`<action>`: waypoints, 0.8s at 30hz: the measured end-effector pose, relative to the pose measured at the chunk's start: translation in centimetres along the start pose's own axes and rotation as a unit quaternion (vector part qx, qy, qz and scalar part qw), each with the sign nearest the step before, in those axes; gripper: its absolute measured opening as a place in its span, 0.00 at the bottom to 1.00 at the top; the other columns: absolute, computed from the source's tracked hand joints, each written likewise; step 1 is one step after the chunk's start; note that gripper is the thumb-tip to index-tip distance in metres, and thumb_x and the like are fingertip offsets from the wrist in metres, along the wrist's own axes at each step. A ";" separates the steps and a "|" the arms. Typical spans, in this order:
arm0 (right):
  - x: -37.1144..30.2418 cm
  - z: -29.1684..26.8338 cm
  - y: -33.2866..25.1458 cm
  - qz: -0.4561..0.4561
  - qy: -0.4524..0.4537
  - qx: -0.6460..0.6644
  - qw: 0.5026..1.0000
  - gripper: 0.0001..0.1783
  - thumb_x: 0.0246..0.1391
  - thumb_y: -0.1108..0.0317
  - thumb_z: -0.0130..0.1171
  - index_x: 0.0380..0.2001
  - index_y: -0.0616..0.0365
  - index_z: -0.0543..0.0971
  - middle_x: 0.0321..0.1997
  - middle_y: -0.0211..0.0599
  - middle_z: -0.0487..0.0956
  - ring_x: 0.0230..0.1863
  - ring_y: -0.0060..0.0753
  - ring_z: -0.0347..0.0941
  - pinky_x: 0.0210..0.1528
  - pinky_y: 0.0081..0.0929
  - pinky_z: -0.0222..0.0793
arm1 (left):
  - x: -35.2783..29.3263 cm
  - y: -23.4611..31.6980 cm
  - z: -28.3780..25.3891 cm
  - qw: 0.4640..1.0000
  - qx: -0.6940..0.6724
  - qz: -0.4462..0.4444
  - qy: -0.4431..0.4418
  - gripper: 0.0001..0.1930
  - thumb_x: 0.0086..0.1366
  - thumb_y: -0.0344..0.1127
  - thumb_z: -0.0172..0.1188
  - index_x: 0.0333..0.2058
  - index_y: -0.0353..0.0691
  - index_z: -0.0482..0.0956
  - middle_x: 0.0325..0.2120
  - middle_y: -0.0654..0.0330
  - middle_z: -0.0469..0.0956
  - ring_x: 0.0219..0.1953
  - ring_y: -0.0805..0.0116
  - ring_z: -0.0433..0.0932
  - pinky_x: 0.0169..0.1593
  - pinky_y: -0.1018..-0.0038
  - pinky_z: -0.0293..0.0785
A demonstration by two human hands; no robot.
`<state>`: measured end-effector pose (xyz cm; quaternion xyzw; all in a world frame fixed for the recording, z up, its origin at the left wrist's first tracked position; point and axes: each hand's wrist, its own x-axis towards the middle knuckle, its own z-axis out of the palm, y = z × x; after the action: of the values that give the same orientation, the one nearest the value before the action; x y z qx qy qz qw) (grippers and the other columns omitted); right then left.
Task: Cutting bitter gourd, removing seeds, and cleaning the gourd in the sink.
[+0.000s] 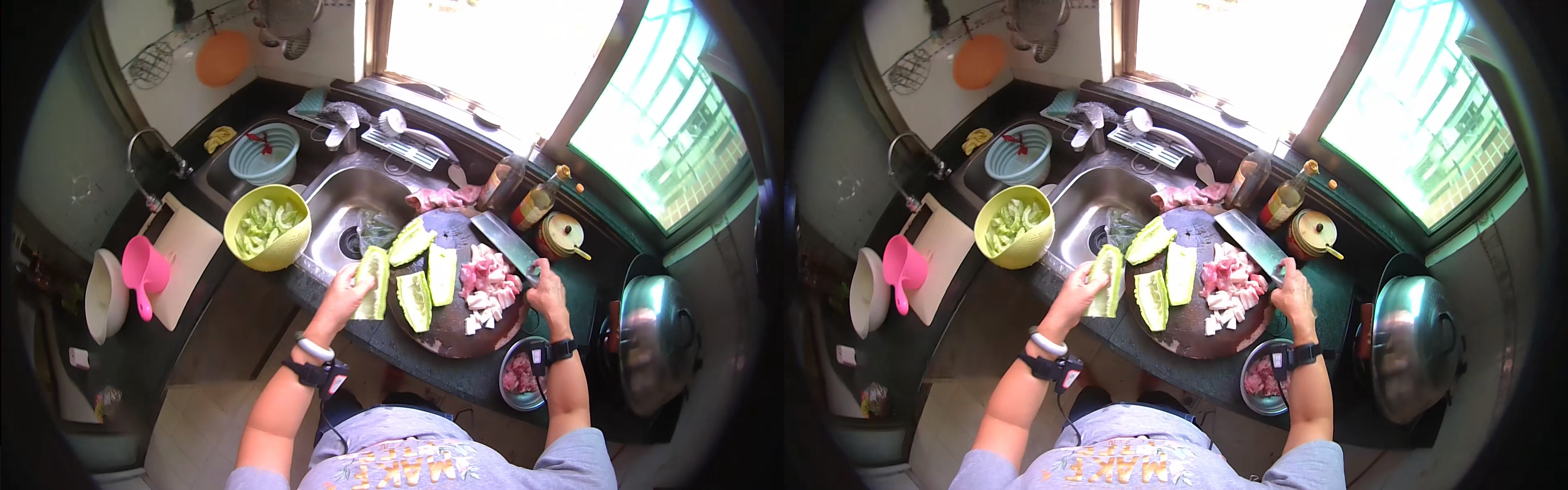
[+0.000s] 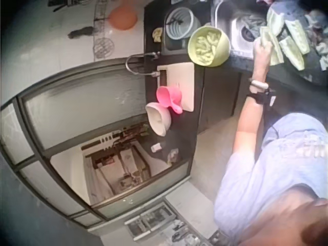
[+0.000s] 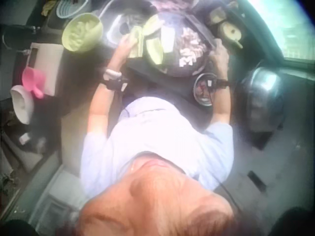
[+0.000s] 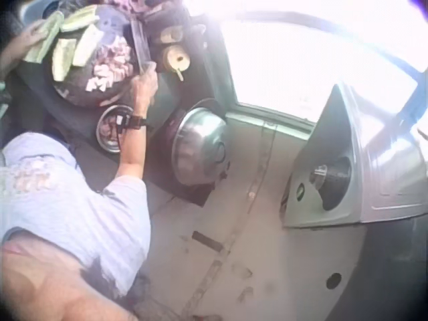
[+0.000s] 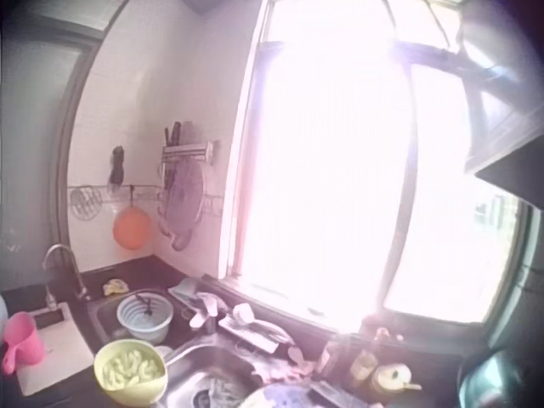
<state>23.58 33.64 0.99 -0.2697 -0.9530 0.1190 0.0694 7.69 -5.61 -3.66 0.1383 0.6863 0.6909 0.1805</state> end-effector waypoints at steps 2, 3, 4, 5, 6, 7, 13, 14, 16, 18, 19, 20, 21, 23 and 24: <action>-1.5 -1.7 -2.2 -0.025 0.065 -0.001 0.998 0.24 0.41 0.78 0.51 0.46 0.51 0.68 0.34 0.54 0.77 0.40 0.63 0.73 0.42 0.53 0.69 | 2.6 -1.1 1.0 0.999 0.038 0.021 0.010 0.19 0.59 0.37 0.60 0.47 0.31 0.75 0.43 0.54 0.75 0.46 0.65 0.74 0.53 0.71 0.69; -2.0 -2.5 -3.0 -0.026 0.084 0.008 0.996 0.24 0.42 0.78 0.50 0.46 0.51 0.69 0.34 0.53 0.76 0.40 0.62 0.73 0.42 0.53 0.69 | 4.1 -1.2 1.3 0.999 0.035 0.009 0.000 0.19 0.59 0.37 0.59 0.46 0.31 0.75 0.42 0.54 0.75 0.46 0.65 0.74 0.52 0.71 0.69; -3.1 -3.1 -3.8 -0.017 0.086 0.046 0.995 0.23 0.42 0.78 0.50 0.46 0.53 0.70 0.34 0.53 0.77 0.39 0.62 0.74 0.41 0.51 0.69 | 4.8 -1.4 1.3 0.999 0.035 0.009 -0.014 0.19 0.59 0.37 0.59 0.46 0.31 0.75 0.42 0.54 0.75 0.46 0.65 0.74 0.52 0.71 0.69; -4.4 -3.7 -4.7 -0.009 0.090 0.082 0.992 0.22 0.43 0.77 0.49 0.46 0.55 0.71 0.33 0.53 0.77 0.38 0.61 0.74 0.41 0.50 0.70 | 5.4 -1.4 1.2 1.000 0.014 -0.005 -0.003 0.17 0.60 0.36 0.58 0.45 0.31 0.75 0.41 0.55 0.76 0.44 0.66 0.75 0.50 0.71 0.70; -5.8 -4.5 -6.7 0.005 0.080 0.194 0.978 0.19 0.48 0.76 0.50 0.46 0.59 0.73 0.31 0.54 0.78 0.34 0.57 0.76 0.37 0.44 0.71 | 5.8 -1.5 0.6 1.000 -0.001 -0.025 0.012 0.16 0.60 0.35 0.57 0.44 0.31 0.75 0.40 0.56 0.76 0.43 0.67 0.75 0.49 0.71 0.71; -7.2 -5.4 -9.3 0.044 0.059 0.256 0.964 0.13 0.54 0.73 0.51 0.43 0.62 0.75 0.28 0.54 0.78 0.30 0.51 0.78 0.34 0.37 0.71 | 5.9 -1.1 -0.2 1.000 0.003 -0.031 0.003 0.16 0.60 0.35 0.57 0.44 0.31 0.75 0.40 0.56 0.76 0.43 0.67 0.75 0.49 0.71 0.71; -14.3 -2.4 -20.4 0.153 -0.142 0.461 0.862 0.11 0.58 0.71 0.53 0.43 0.63 0.74 0.20 0.31 0.71 0.23 0.18 0.64 0.26 0.25 0.66 | 7.7 -1.0 -4.0 0.989 -0.076 -0.111 -0.053 0.13 0.61 0.31 0.54 0.44 0.32 0.73 0.37 0.59 0.77 0.39 0.73 0.76 0.44 0.75 0.74; -14.6 -0.5 -21.8 0.130 -0.132 0.458 0.869 0.11 0.58 0.71 0.53 0.44 0.63 0.74 0.20 0.34 0.72 0.22 0.21 0.66 0.26 0.27 0.66 | 7.7 -0.8 -4.4 0.990 -0.060 -0.118 -0.056 0.15 0.60 0.31 0.56 0.45 0.32 0.73 0.37 0.60 0.77 0.39 0.74 0.76 0.44 0.75 0.74; -14.1 2.1 -23.9 0.108 -0.119 0.454 0.876 0.12 0.58 0.71 0.53 0.44 0.62 0.74 0.21 0.37 0.73 0.21 0.23 0.68 0.26 0.29 0.67 | 7.9 -1.0 -5.6 0.990 -0.035 -0.108 -0.083 0.16 0.59 0.31 0.57 0.46 0.32 0.74 0.37 0.60 0.78 0.39 0.74 0.76 0.44 0.75 0.74; -13.2 3.4 -25.3 0.100 -0.115 0.373 0.915 0.12 0.57 0.71 0.54 0.44 0.63 0.74 0.24 0.47 0.76 0.23 0.35 0.74 0.28 0.33 0.69 | 7.9 -0.6 -6.2 0.989 -0.012 -0.104 -0.102 0.19 0.57 0.30 0.61 0.47 0.30 0.74 0.37 0.60 0.79 0.38 0.74 0.77 0.43 0.76 0.74; -12.9 3.5 -25.8 0.116 -0.087 0.344 0.928 0.12 0.57 0.71 0.53 0.44 0.63 0.74 0.27 0.54 0.77 0.28 0.46 0.78 0.32 0.35 0.70 | 7.9 -0.3 -6.3 0.988 -0.010 -0.106 -0.109 0.19 0.57 0.30 0.61 0.47 0.30 0.74 0.37 0.60 0.79 0.38 0.74 0.77 0.43 0.76 0.74; -12.7 3.7 -25.6 0.140 -0.076 0.367 0.917 0.12 0.57 0.71 0.53 0.44 0.63 0.74 0.28 0.54 0.77 0.29 0.49 0.78 0.32 0.35 0.70 | 8.0 0.1 -6.2 0.987 0.006 -0.098 -0.128 0.19 0.57 0.31 0.62 0.47 0.30 0.75 0.36 0.59 0.80 0.36 0.74 0.78 0.42 0.76 0.75; -12.7 4.0 -25.1 0.164 -0.064 0.389 0.904 0.12 0.57 0.70 0.53 0.43 0.63 0.74 0.28 0.54 0.77 0.31 0.51 0.78 0.33 0.35 0.71 | 8.0 0.2 -6.1 0.985 0.022 -0.091 -0.148 0.19 0.56 0.31 0.62 0.46 0.29 0.75 0.35 0.59 0.80 0.35 0.75 0.78 0.42 0.76 0.75; -12.8 3.4 -24.9 0.180 -0.047 0.342 0.921 0.10 0.57 0.70 0.53 0.42 0.62 0.74 0.29 0.54 0.78 0.32 0.55 0.78 0.33 0.36 0.71 | 8.3 -0.1 -5.2 0.985 0.042 -0.067 -0.152 0.20 0.55 0.32 0.64 0.46 0.29 0.76 0.34 0.58 0.81 0.34 0.75 0.79 0.40 0.77 0.76; -12.6 3.0 -24.9 0.183 -0.036 0.330 0.925 0.10 0.57 0.70 0.53 0.41 0.63 0.74 0.28 0.54 0.78 0.32 0.55 0.78 0.33 0.36 0.71 | 8.5 0.0 -4.6 0.982 0.050 -0.063 -0.169 0.20 0.55 0.33 0.65 0.46 0.28 0.76 0.33 0.58 0.81 0.34 0.75 0.79 0.39 0.77 0.76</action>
<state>21.29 5.84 3.81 -0.3973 -0.7954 0.4471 0.0975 -1.92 -6.00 -4.23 0.2178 0.6871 0.6096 0.3300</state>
